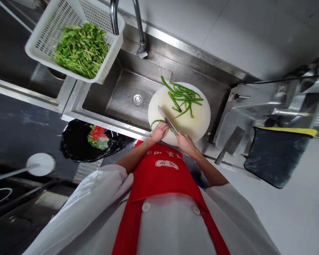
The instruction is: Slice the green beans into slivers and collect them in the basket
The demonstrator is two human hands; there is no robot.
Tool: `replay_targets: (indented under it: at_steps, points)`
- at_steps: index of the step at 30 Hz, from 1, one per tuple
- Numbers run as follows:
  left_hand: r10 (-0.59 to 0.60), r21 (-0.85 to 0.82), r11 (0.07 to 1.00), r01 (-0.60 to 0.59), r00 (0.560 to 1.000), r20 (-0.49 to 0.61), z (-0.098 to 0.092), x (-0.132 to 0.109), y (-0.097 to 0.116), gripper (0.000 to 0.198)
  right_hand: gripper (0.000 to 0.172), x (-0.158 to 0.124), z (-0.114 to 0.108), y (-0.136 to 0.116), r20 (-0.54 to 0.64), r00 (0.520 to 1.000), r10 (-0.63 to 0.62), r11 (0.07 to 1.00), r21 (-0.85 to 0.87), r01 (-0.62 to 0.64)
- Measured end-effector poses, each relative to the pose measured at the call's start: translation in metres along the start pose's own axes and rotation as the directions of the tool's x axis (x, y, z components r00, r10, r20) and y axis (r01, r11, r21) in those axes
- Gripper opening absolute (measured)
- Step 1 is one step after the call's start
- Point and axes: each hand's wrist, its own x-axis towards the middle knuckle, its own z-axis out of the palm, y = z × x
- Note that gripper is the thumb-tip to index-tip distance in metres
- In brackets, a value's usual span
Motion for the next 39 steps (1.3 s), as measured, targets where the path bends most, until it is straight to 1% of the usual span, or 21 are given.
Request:
replay_targets:
  at_steps: [2,4,6,8,11,15,19,23,25,28,30,32,35,37,38,39]
  points:
    - [0.009,0.021,1.000,-0.008,1.000,-0.008,-0.006,0.001,0.003,0.025,0.040,0.006,-0.001,-0.003,-0.012,1.000,0.016,1.000,0.005,-0.016]
    - [-0.014,0.056,0.998,0.017,0.999,-0.052,-0.016,0.004,0.004,0.025,0.041,0.013,0.000,-0.008,-0.028,0.999,0.020,1.000,0.004,-0.020]
    - [-0.064,0.078,0.994,0.074,0.991,-0.118,-0.027,0.006,0.001,0.026,0.041,0.019,0.000,-0.011,-0.029,0.999,0.021,1.000,0.000,-0.021]
    - [-0.093,0.080,0.991,0.104,0.987,-0.132,-0.033,0.009,-0.006,0.027,0.041,0.021,0.000,-0.012,-0.028,0.999,0.029,1.000,-0.006,-0.029]
    - [-0.068,0.109,0.991,0.076,0.995,-0.074,-0.034,0.010,-0.016,0.028,0.040,0.016,0.000,-0.011,-0.038,0.999,0.031,0.999,-0.025,-0.032]
    - [-0.044,0.155,0.987,0.052,0.998,-0.051,-0.029,0.009,-0.019,0.027,0.037,0.008,0.001,-0.018,-0.030,0.999,0.042,0.998,-0.049,-0.043]
    - [-0.051,0.118,0.991,0.056,0.998,-0.045,-0.028,0.008,-0.019,0.028,0.033,0.013,0.001,-0.029,-0.043,0.997,0.067,0.997,-0.045,-0.069]
    - [-0.066,0.074,0.995,0.070,0.996,-0.053,-0.027,0.008,-0.021,0.027,0.033,0.017,0.000,-0.030,-0.063,0.998,0.014,0.999,-0.034,-0.016]
    - [-0.074,0.061,0.995,0.077,0.996,-0.050,-0.026,0.009,-0.020,0.027,0.033,0.018,0.000,-0.029,-0.062,0.998,0.017,1.000,-0.020,-0.018]
    - [-0.071,0.058,0.996,0.074,0.996,-0.053,-0.032,0.011,-0.017,0.028,0.035,0.025,0.001,-0.030,-0.072,0.997,0.040,0.999,0.009,-0.039]
    - [-0.062,0.047,0.997,0.066,0.994,-0.091,-0.041,0.008,-0.017,0.027,0.035,0.030,-0.001,-0.028,-0.070,0.997,0.041,0.999,0.021,-0.039]
    - [-0.091,0.023,0.995,0.097,0.975,-0.202,-0.055,0.000,-0.019,0.025,0.034,0.031,-0.005,-0.021,-0.043,0.998,0.038,0.999,0.023,-0.037]
    - [-0.200,-0.011,0.977,0.212,0.902,-0.383,-0.072,-0.020,-0.025,0.023,0.035,0.024,-0.008,-0.011,-0.041,0.997,0.059,0.998,-0.002,-0.059]
    - [-0.261,-0.033,0.961,0.274,0.865,-0.429,-0.075,-0.032,-0.027,0.022,0.036,0.018,-0.007,-0.011,-0.063,0.996,0.068,0.997,-0.021,-0.069]
    - [-0.280,-0.047,0.956,0.288,0.861,-0.424,-0.075,-0.037,-0.028,0.021,0.037,0.016,-0.005,-0.014,-0.074,0.995,0.063,0.998,-0.023,-0.065]
    - [-0.290,-0.065,0.955,0.289,0.869,-0.400,-0.073,-0.039,-0.028,0.021,0.037,0.016,-0.002,-0.018,-0.076,0.996,0.055,0.998,-0.023,-0.057]
